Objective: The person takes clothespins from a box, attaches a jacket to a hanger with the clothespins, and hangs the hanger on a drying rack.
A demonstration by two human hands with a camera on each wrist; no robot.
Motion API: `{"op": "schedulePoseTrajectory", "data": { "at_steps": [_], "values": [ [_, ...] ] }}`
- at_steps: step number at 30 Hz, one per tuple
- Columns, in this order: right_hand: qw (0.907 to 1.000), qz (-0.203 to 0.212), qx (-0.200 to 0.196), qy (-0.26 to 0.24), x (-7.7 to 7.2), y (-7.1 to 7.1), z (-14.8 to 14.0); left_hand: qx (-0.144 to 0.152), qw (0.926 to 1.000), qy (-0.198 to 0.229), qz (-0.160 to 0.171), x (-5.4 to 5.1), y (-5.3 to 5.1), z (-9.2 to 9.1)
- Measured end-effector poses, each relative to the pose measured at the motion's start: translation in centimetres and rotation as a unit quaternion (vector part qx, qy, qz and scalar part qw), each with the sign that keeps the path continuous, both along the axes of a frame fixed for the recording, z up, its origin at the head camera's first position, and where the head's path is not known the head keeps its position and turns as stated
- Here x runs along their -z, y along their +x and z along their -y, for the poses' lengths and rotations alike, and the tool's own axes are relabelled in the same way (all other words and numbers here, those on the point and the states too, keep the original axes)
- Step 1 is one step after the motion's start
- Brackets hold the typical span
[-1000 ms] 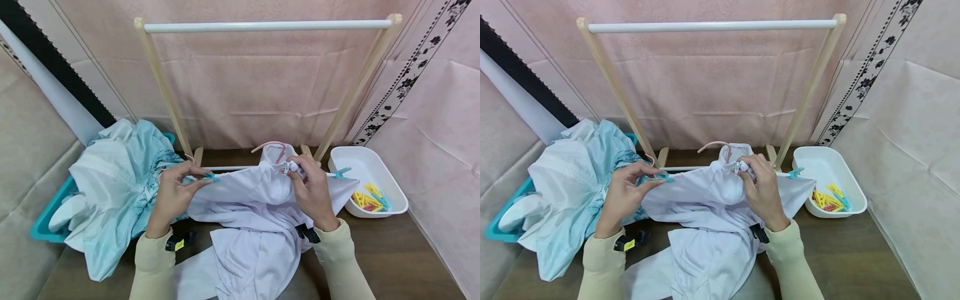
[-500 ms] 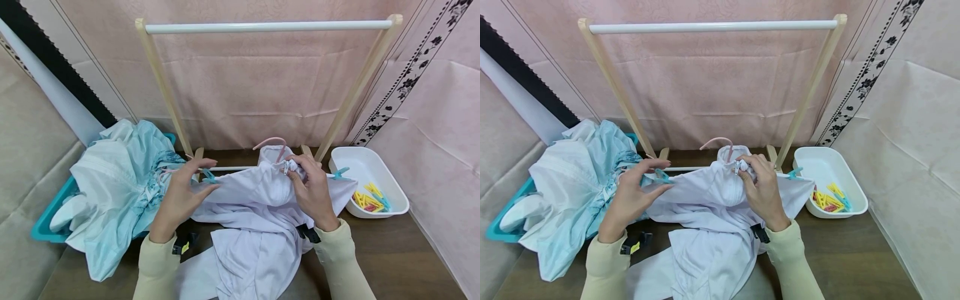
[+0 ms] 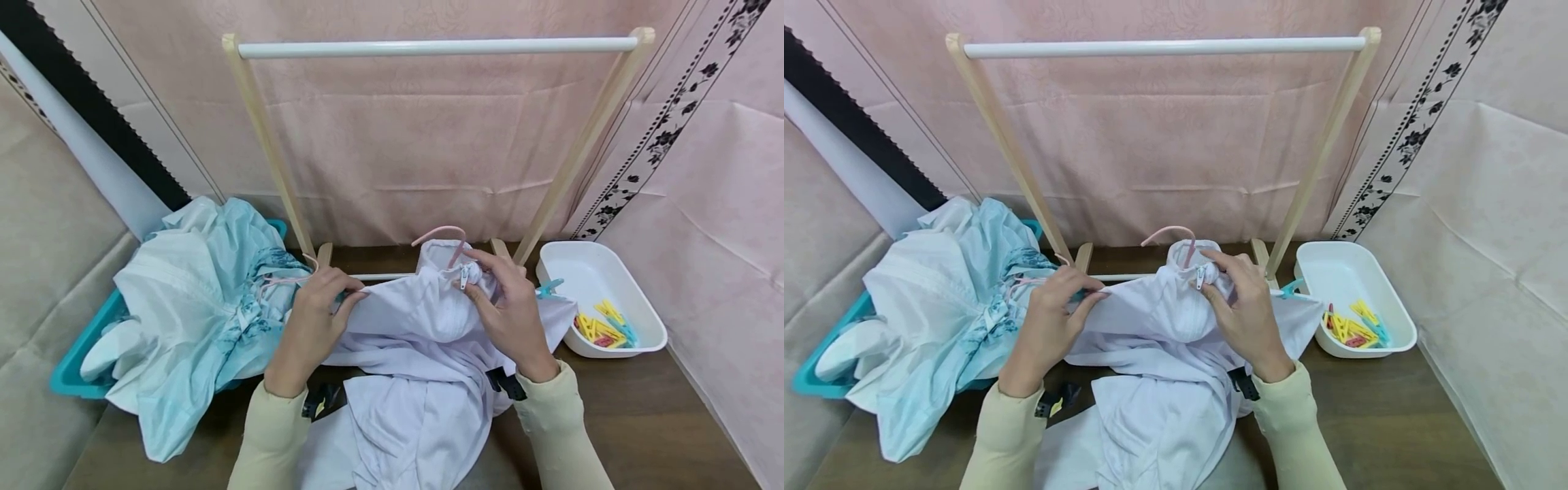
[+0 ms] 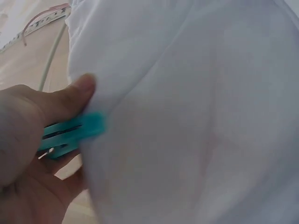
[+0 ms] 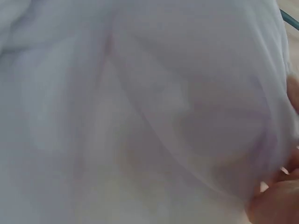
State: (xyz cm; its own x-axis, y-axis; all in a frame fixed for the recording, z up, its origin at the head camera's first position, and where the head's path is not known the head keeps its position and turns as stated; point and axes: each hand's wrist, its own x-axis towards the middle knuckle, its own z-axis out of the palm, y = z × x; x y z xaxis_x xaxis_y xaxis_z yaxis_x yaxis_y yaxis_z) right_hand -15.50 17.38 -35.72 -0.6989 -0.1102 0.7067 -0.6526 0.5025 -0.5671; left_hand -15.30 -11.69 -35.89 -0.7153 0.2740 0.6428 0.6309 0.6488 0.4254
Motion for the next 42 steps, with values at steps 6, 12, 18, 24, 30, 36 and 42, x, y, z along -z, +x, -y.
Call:
{"op": "schedulePoseTrajectory", "data": {
  "at_steps": [6,12,18,24,30,36,42],
  "values": [
    [0.9958,0.029,0.021,0.085,-1.1,0.6,-2.4,0.013,0.9988,0.043,-0.019,0.4,-0.6,0.1],
    [0.9863,0.068,0.085,0.124,-1.7,0.9,-6.5,-0.003,0.9977,0.063,-0.024,0.8,-1.0,0.6],
    [0.9572,0.213,0.103,0.167,-1.0,0.8,-10.4,0.005,0.9941,0.095,-0.053,0.9,-1.3,1.3],
    [0.9751,0.129,0.054,0.172,-0.1,0.6,-11.7,0.008,0.9896,0.131,-0.059,0.7,-1.4,2.0],
    [0.9828,0.072,0.028,0.168,-1.3,1.7,-11.3,0.001,0.9891,0.133,-0.064,0.5,-1.4,2.5],
    [0.9793,0.08,-0.015,0.186,-2.5,3.2,-10.7,0.001,0.9904,0.126,-0.058,0.5,-1.7,2.7],
    [0.9721,0.109,-0.046,0.203,-2.2,4.1,-10.3,-0.013,0.9925,0.112,-0.048,1.1,-1.9,2.6]
  ]
}}
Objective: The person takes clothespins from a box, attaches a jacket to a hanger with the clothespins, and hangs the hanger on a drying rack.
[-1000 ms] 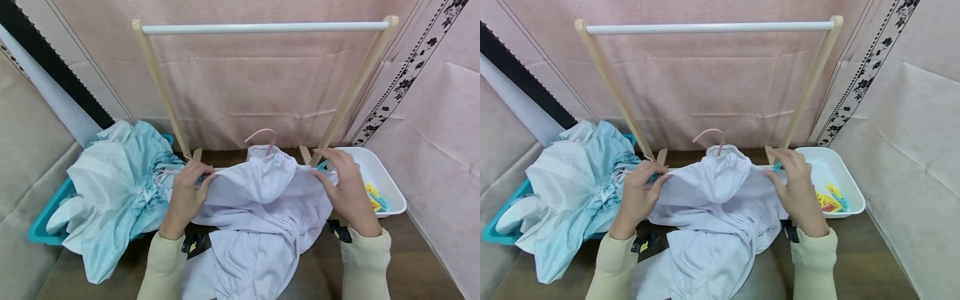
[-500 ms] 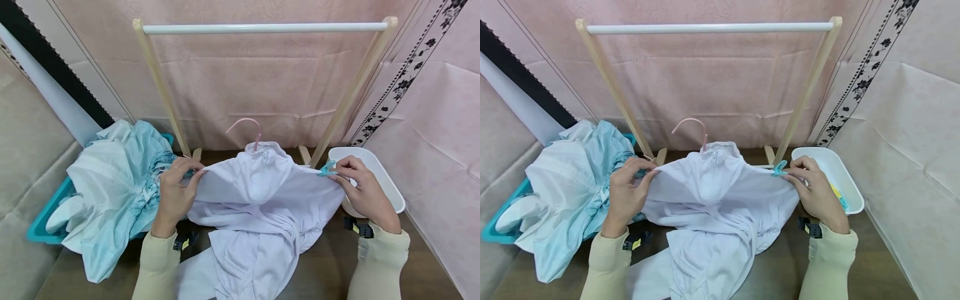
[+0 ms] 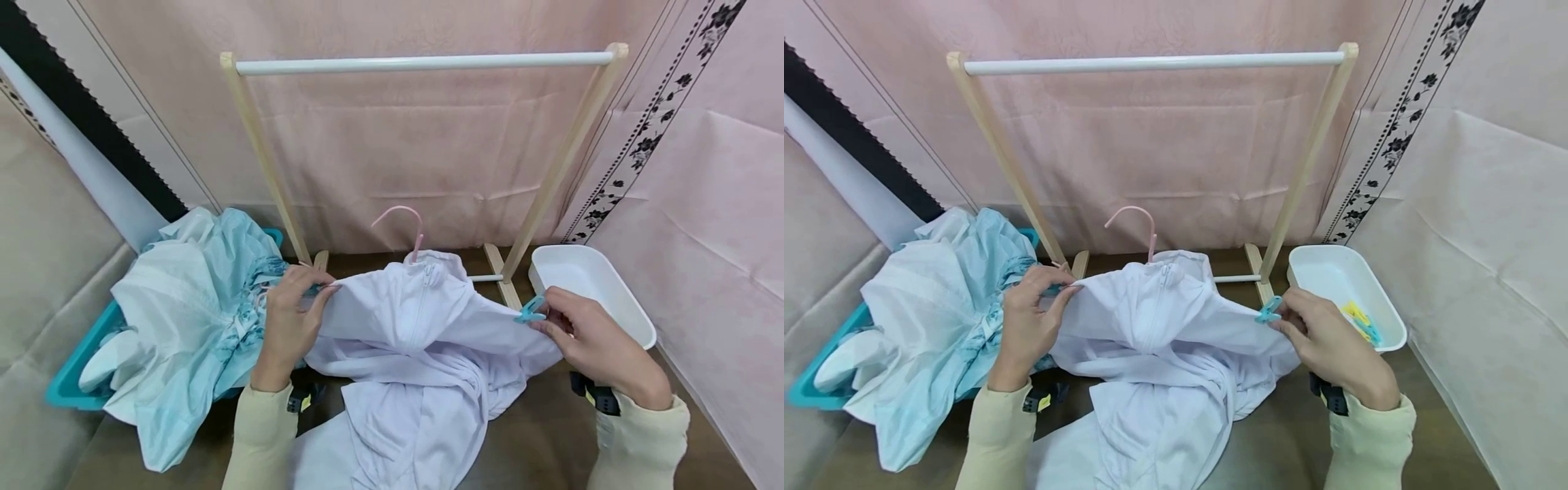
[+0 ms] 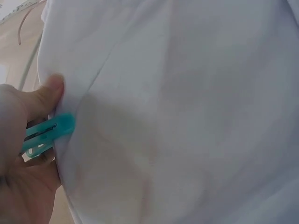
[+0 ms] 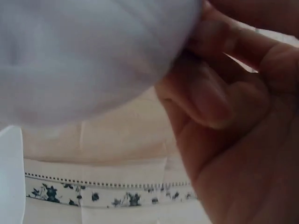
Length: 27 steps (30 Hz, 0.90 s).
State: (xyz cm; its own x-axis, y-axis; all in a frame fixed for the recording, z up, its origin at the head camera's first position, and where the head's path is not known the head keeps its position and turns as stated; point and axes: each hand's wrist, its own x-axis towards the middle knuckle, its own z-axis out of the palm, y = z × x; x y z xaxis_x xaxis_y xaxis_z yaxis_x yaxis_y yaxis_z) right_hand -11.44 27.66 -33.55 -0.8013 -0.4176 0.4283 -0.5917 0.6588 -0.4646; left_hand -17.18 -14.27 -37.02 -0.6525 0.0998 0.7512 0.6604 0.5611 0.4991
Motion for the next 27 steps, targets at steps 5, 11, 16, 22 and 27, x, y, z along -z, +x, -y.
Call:
{"op": "schedulePoseTrajectory", "data": {
  "at_steps": [5,11,16,22,27],
  "values": [
    [0.9992,0.024,-0.031,0.012,0.8,1.2,0.6,-0.029,0.9996,-0.005,0.001,0.8,-0.4,0.1],
    [0.9983,0.032,-0.048,0.004,1.1,1.6,0.7,-0.05,0.9982,-0.03,0.012,0.9,-0.4,0.0],
    [0.9983,0.035,-0.028,-0.037,1.2,0.8,0.2,-0.058,0.997,-0.038,0.034,0.6,-0.1,-0.1],
    [0.9987,-0.006,0.001,-0.05,1.8,-0.1,0.3,-0.059,0.9952,-0.05,0.06,0.4,0.1,-0.3],
    [0.9972,-0.053,0.015,-0.05,1.7,-0.4,-0.1,-0.057,0.9957,-0.046,0.057,0.2,0.2,-0.5]
  ]
}}
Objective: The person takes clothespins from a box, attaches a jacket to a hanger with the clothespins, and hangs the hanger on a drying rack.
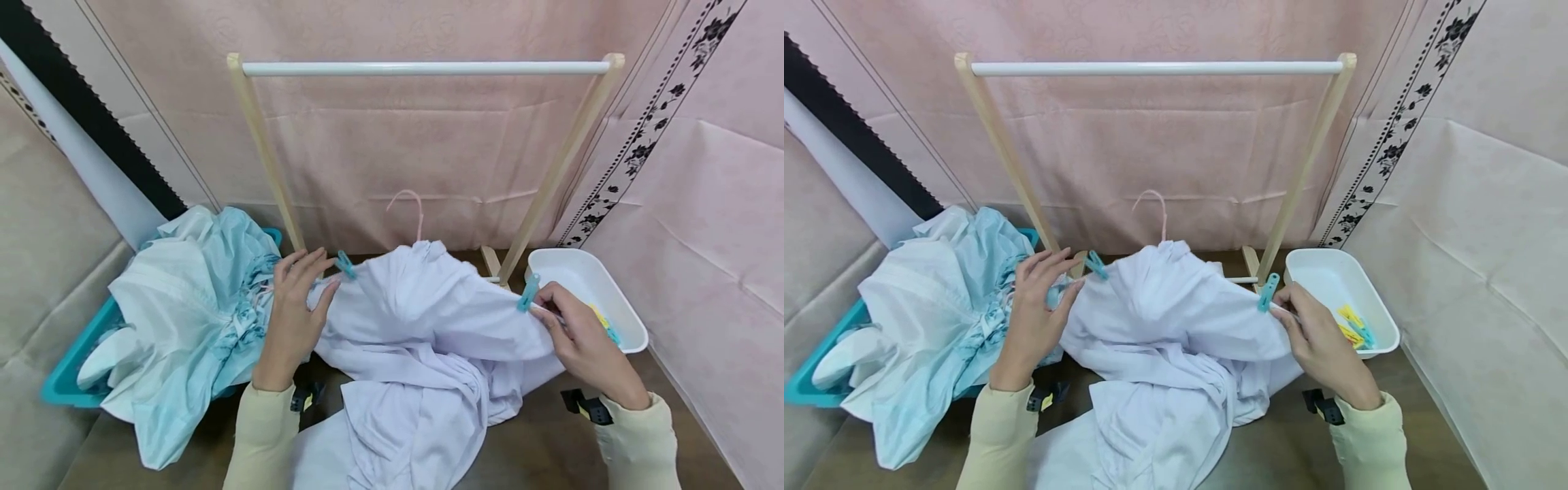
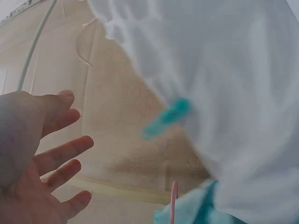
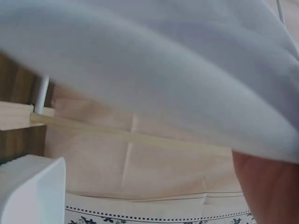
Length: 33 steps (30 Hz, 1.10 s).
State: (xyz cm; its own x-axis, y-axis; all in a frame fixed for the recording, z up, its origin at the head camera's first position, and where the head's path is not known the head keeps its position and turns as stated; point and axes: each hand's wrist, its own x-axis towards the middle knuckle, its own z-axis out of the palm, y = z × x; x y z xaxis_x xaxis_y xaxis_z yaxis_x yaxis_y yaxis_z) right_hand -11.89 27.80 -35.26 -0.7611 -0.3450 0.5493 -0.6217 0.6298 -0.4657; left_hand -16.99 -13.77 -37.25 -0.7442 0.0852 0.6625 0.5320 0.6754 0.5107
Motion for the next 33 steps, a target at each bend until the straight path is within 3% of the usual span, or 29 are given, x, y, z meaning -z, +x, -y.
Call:
{"op": "schedulePoseTrajectory", "data": {
  "at_steps": [5,13,20,22,27,33],
  "values": [
    [0.9969,-0.071,0.03,-0.012,-1.5,-0.6,-0.6,-0.006,1.0,0.002,0.004,-0.2,0.1,0.2],
    [0.9846,-0.103,0.111,-0.088,-4.3,-0.8,0.6,-0.003,0.9995,-0.014,0.028,-0.2,-0.1,0.2],
    [0.9613,-0.052,0.151,-0.225,-5.3,0.5,6.8,-0.01,0.999,-0.021,0.039,-0.4,0.0,0.3],
    [0.956,-0.037,0.16,-0.244,-5.9,1.0,8.3,-0.01,0.999,-0.021,0.038,-0.5,0.0,0.3],
    [0.9522,-0.031,0.184,-0.242,-7.0,2.2,10.2,-0.007,0.9993,-0.015,0.032,-0.6,0.2,0.4],
    [0.954,-0.05,0.207,-0.211,-6.1,3.8,10.7,-0.002,0.9994,-0.011,0.033,-0.7,0.5,0.4]
  ]
}}
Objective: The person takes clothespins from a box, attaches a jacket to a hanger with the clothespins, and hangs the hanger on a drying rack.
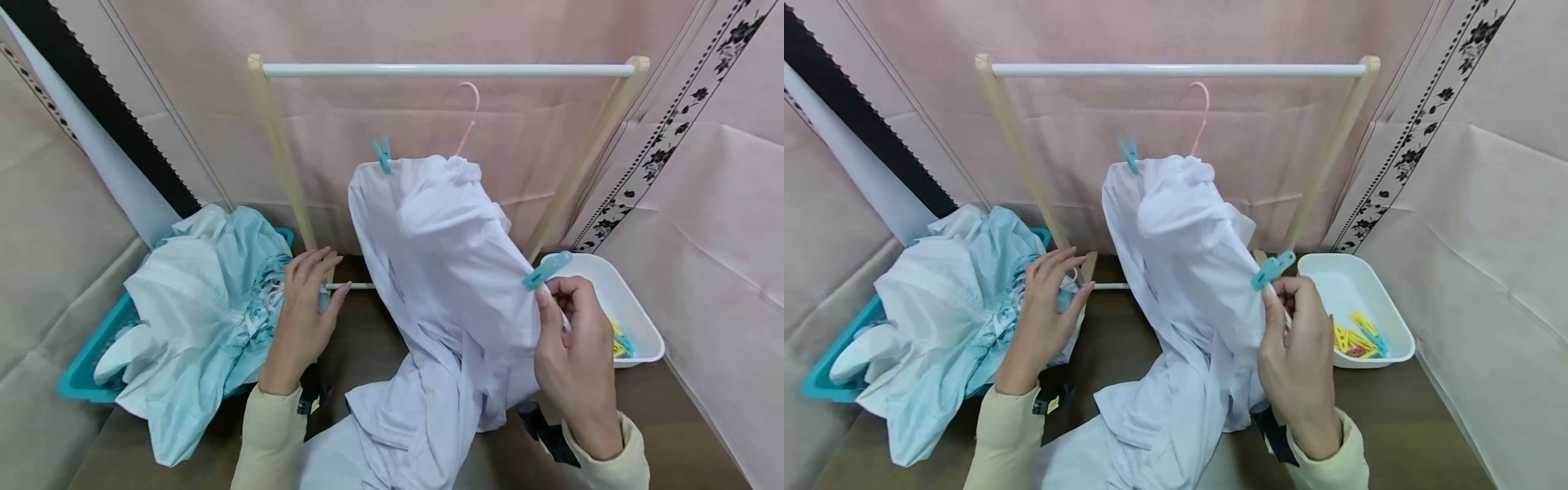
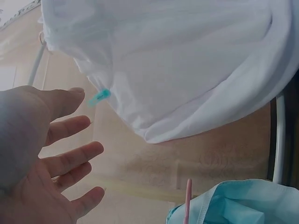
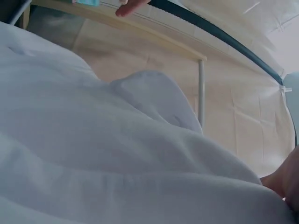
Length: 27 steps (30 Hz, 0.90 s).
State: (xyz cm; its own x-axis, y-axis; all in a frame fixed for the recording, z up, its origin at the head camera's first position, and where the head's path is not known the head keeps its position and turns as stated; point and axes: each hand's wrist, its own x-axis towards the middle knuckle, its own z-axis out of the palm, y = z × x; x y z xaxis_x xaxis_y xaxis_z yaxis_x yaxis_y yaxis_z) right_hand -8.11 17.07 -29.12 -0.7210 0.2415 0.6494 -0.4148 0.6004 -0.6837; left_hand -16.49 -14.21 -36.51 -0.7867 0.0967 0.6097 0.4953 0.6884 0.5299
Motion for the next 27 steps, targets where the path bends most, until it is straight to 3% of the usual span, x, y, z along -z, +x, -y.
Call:
{"op": "schedulePoseTrajectory", "data": {
  "at_steps": [3,7,15,20,27],
  "values": [
    [0.9996,-0.025,-0.009,0.002,-0.2,0.2,-0.1,-0.002,1.0,0.001,0.0,-0.1,0.0,-0.1],
    [0.9985,-0.05,-0.024,0.006,-1.5,-0.4,-0.1,-0.003,1.0,0.001,0.001,-0.1,0.0,-0.2],
    [0.9959,-0.048,-0.073,-0.022,-3.6,-2.4,2.3,0.0,1.0,-0.005,0.001,0.1,0.0,-0.3],
    [0.9937,-0.029,-0.106,-0.018,-3.2,-3.7,3.4,0.005,0.9999,-0.007,-0.005,0.2,0.0,-0.2],
    [0.9885,-0.019,-0.148,0.025,-1.8,-6.0,2.1,0.005,0.9999,-0.012,-0.002,0.3,0.1,-0.2]
  ]
}}
